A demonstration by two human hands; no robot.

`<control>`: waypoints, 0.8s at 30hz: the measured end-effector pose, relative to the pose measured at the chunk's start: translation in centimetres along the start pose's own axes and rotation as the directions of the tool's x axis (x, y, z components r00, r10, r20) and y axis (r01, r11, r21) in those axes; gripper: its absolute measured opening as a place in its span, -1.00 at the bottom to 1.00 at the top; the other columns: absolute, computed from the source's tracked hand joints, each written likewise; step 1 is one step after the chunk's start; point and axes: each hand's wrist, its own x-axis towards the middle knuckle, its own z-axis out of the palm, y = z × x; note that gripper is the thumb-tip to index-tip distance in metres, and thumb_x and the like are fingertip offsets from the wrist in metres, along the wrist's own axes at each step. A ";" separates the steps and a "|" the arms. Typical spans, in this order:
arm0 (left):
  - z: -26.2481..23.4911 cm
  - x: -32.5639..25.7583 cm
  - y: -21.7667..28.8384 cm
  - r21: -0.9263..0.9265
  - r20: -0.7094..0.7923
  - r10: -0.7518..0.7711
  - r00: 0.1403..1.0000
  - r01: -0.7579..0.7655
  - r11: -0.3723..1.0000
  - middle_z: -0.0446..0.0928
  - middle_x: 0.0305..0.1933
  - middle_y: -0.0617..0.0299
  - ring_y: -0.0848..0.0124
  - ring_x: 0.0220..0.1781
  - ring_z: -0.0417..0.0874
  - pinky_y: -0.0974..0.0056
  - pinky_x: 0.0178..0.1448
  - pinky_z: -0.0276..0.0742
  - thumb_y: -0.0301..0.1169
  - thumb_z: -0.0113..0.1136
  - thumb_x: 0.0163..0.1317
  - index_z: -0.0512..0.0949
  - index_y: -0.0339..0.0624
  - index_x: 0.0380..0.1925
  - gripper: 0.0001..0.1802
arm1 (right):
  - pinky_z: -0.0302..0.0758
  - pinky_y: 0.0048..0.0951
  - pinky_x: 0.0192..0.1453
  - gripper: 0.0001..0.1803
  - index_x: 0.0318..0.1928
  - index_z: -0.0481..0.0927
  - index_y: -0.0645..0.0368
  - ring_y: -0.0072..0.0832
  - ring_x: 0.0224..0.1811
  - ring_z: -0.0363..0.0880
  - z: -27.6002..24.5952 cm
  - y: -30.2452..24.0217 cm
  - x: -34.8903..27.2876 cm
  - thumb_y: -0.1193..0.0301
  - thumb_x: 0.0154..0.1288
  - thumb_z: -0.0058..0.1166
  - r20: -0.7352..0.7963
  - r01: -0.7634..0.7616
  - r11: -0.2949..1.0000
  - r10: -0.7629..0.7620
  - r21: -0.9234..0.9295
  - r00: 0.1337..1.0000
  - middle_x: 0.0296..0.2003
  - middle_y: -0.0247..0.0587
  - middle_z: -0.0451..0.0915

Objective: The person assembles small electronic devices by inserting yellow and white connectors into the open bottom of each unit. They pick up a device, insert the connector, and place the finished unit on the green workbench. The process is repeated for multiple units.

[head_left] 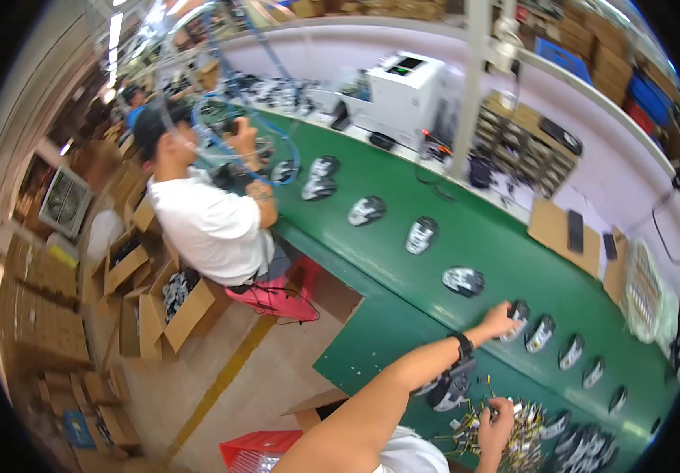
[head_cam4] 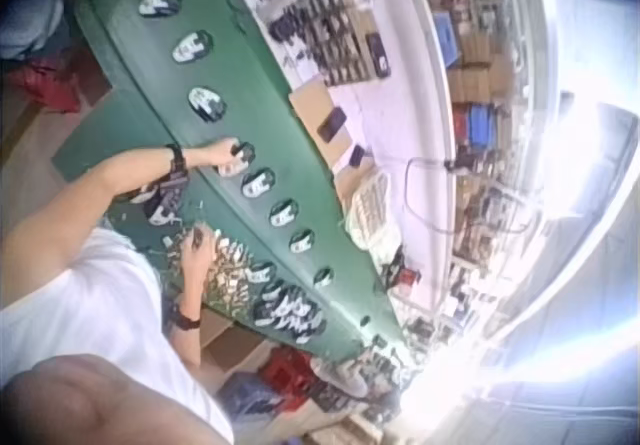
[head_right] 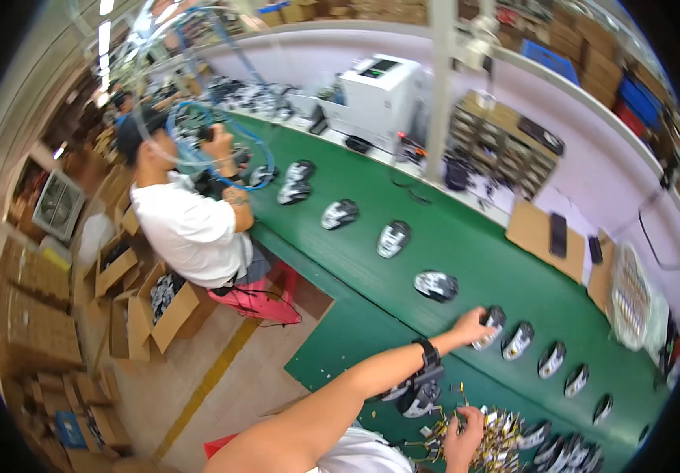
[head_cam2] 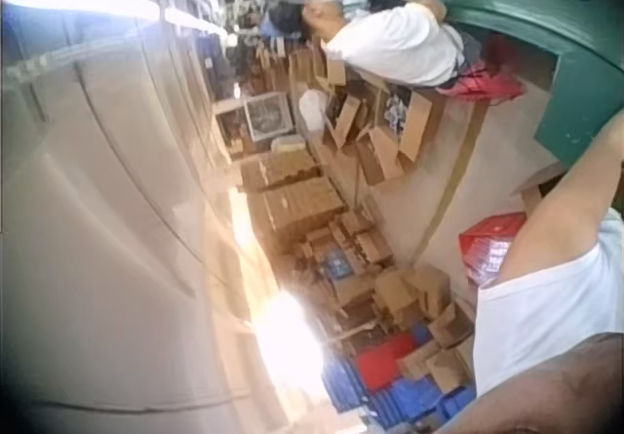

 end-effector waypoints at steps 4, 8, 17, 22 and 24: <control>-2.3 -1.4 8.2 0.641 0.191 0.249 0.950 -0.313 0.701 0.41 0.06 -0.23 -0.11 0.09 0.49 -0.09 0.11 0.48 -0.21 0.31 0.09 0.51 -0.31 -0.03 -0.49 | 0.49 -0.16 0.02 -0.79 -0.20 0.55 0.27 -0.01 -0.10 0.55 -0.3 1.0 -3.3 0.54 0.10 0.09 -0.030 -0.215 0.975 0.214 -0.054 0.976 -0.19 0.04 0.56; -6.3 -0.2 7.8 0.696 0.121 0.684 0.720 -0.553 0.459 0.48 0.11 -0.11 -0.08 0.25 0.37 -0.14 0.31 0.28 -0.24 0.32 0.00 0.51 -0.29 0.03 -0.43 | 0.51 -0.17 -0.02 -0.81 -0.21 0.59 0.23 -0.03 -0.13 0.57 -1.8 2.3 -6.3 0.50 0.13 0.16 -0.110 -0.306 0.952 0.302 -0.019 0.947 -0.25 -0.03 0.59; -11.9 5.2 0.8 0.631 0.528 0.441 0.726 -0.683 0.369 0.29 0.37 -0.15 -0.10 0.39 0.28 -0.06 0.43 0.22 0.07 0.47 -0.12 0.26 -0.22 0.33 0.06 | 0.59 -0.12 -0.21 -0.85 -0.29 0.63 0.12 -0.11 -0.27 0.65 0.9 5.1 -12.0 0.45 0.12 0.05 -0.163 -0.407 0.912 0.394 -0.057 0.905 -0.31 -0.08 0.64; -16.3 6.5 -2.2 0.641 0.483 0.341 0.806 -0.591 0.490 0.32 0.35 -0.18 -0.12 0.38 0.30 -0.03 0.45 0.20 -0.17 0.52 -0.22 0.27 -0.33 0.29 0.04 | 0.62 -0.14 -0.28 -0.70 -0.10 0.51 0.13 -0.15 -0.24 0.67 1.7 5.5 -10.5 0.46 0.09 0.07 0.082 -0.248 0.944 0.271 -0.220 0.959 -0.28 -0.12 0.60; -15.2 4.7 0.1 0.710 0.349 0.209 0.913 -0.404 0.577 0.41 0.25 -0.13 -0.09 0.32 0.38 -0.02 0.39 0.27 -0.26 0.55 -0.23 0.29 -0.30 0.25 -0.02 | 0.62 -0.20 -0.23 -0.68 -0.09 0.51 0.15 -0.20 -0.19 0.62 3.6 7.4 -9.1 0.49 0.07 0.11 -0.062 -0.100 0.955 0.086 -0.281 0.994 -0.22 -0.13 0.53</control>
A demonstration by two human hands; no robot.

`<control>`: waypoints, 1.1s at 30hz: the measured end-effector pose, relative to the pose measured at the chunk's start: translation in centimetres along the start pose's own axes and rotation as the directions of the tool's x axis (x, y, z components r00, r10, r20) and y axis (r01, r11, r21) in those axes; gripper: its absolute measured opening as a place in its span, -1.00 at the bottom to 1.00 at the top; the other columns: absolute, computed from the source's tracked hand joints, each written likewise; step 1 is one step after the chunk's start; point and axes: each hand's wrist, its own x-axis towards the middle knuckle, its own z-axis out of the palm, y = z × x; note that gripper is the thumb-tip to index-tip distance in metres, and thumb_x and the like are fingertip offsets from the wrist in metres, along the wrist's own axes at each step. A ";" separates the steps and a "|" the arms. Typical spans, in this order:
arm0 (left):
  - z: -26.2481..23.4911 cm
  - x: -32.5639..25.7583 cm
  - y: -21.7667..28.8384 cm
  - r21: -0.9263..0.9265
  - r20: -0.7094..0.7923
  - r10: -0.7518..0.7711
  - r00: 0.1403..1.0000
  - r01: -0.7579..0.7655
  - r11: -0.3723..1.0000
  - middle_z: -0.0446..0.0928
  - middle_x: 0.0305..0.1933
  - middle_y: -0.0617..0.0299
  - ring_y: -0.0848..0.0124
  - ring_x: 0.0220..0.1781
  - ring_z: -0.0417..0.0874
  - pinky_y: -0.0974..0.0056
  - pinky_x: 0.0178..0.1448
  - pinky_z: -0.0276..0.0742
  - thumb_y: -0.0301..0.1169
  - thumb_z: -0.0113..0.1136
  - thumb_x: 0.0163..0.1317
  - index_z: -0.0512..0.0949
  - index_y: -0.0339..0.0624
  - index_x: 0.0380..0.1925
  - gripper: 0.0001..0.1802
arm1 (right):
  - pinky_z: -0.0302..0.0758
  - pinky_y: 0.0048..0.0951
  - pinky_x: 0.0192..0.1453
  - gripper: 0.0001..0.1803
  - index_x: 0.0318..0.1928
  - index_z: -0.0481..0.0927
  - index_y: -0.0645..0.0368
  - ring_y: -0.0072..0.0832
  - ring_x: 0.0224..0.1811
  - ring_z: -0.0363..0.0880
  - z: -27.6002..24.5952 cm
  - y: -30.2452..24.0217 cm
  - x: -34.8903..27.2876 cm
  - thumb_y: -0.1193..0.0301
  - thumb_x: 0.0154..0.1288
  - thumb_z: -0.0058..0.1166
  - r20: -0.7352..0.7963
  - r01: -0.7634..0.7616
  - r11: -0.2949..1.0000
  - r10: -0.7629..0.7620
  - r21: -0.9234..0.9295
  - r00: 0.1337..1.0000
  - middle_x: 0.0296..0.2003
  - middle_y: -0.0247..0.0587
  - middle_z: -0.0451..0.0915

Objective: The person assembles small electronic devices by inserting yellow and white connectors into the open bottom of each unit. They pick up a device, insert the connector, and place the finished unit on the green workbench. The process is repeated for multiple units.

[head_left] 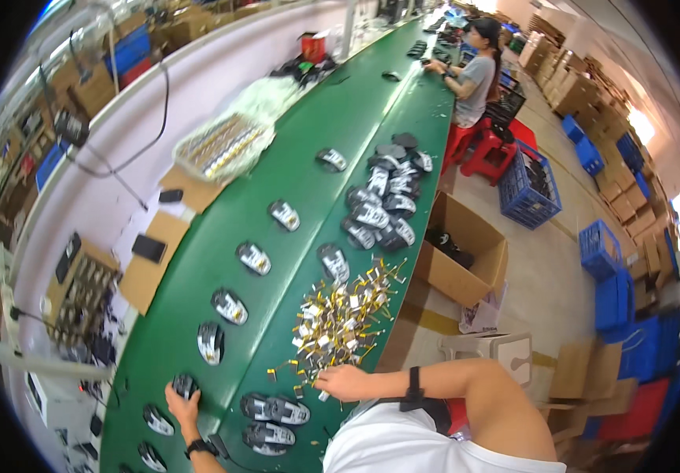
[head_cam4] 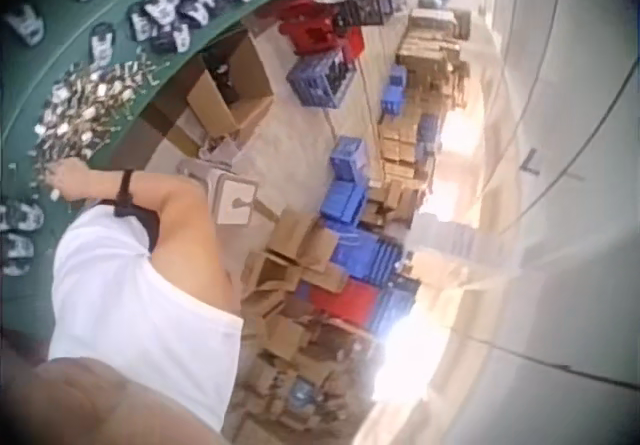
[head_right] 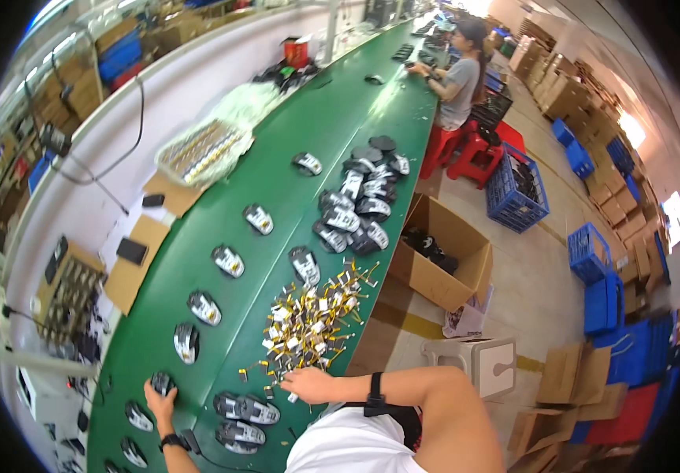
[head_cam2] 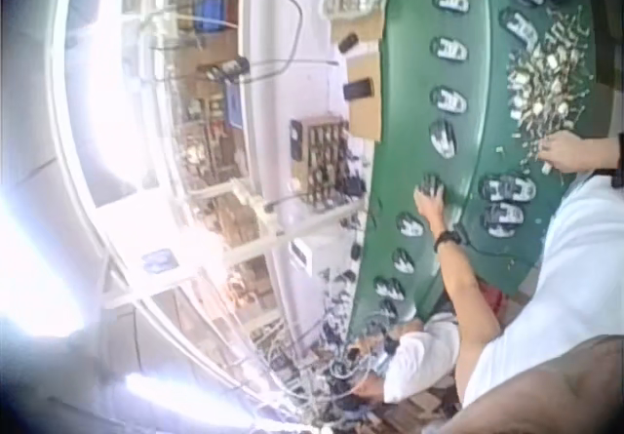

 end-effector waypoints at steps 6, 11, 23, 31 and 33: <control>-2.3 -3.0 6.5 -0.662 -0.100 -0.161 0.982 0.055 0.747 0.55 -0.16 0.06 0.22 -0.21 0.60 0.20 -0.14 0.56 -0.14 0.33 0.22 0.37 -0.23 0.11 -0.41 | 0.59 -0.30 -0.16 -0.78 -0.20 0.56 0.14 -0.32 -0.14 0.54 -0.8 3.3 1.0 0.36 0.14 0.12 0.094 0.246 0.936 -0.230 -0.252 0.969 -0.16 -0.17 0.49; -5.0 -10.8 13.0 -0.969 0.248 -0.237 0.939 0.245 -0.043 0.54 -0.24 0.18 0.40 -0.34 0.57 0.34 -0.46 0.50 0.15 0.02 0.37 0.42 -0.04 0.11 -0.44 | 0.59 -0.28 -0.08 -0.83 -0.24 0.61 0.10 -0.32 -0.11 0.55 0.2 4.9 1.1 0.37 0.19 0.03 0.136 0.329 0.922 -0.306 -0.202 0.942 -0.17 -0.20 0.51; 0.6 -20.6 20.2 -0.850 0.267 0.047 0.963 0.258 -0.459 0.56 -0.02 0.21 0.39 -0.04 0.59 0.14 0.03 0.57 -0.26 0.19 0.34 0.41 -0.17 0.13 -0.57 | 0.59 -0.13 -0.23 -0.88 -0.34 0.67 0.06 -0.14 -0.29 0.63 -2.2 5.3 2.9 0.37 0.08 0.16 0.230 0.325 0.944 -0.305 -0.054 0.924 -0.34 -0.16 0.61; -1.1 -26.4 19.7 -0.806 0.219 -0.010 0.976 0.175 -0.566 0.59 -0.03 0.35 0.47 -0.02 0.64 0.23 0.08 0.59 -0.28 0.27 0.31 0.41 -0.08 0.16 -0.54 | 0.54 -0.13 0.01 -0.59 -0.09 0.57 0.11 -0.11 -0.10 0.55 -5.3 2.8 3.1 0.46 -0.06 0.24 0.441 0.566 0.824 -0.509 0.002 0.739 -0.16 -0.11 0.54; -0.5 -26.8 19.1 -0.803 0.210 -0.001 0.978 0.172 -0.570 0.59 -0.03 0.34 0.46 -0.01 0.64 0.22 0.08 0.59 -0.30 0.28 0.29 0.41 -0.06 0.17 -0.53 | 0.54 -0.14 0.00 -0.60 -0.10 0.58 0.10 -0.12 -0.10 0.55 -5.8 2.6 3.3 0.45 -0.06 0.26 0.497 0.586 0.809 -0.492 -0.042 0.715 -0.18 -0.14 0.54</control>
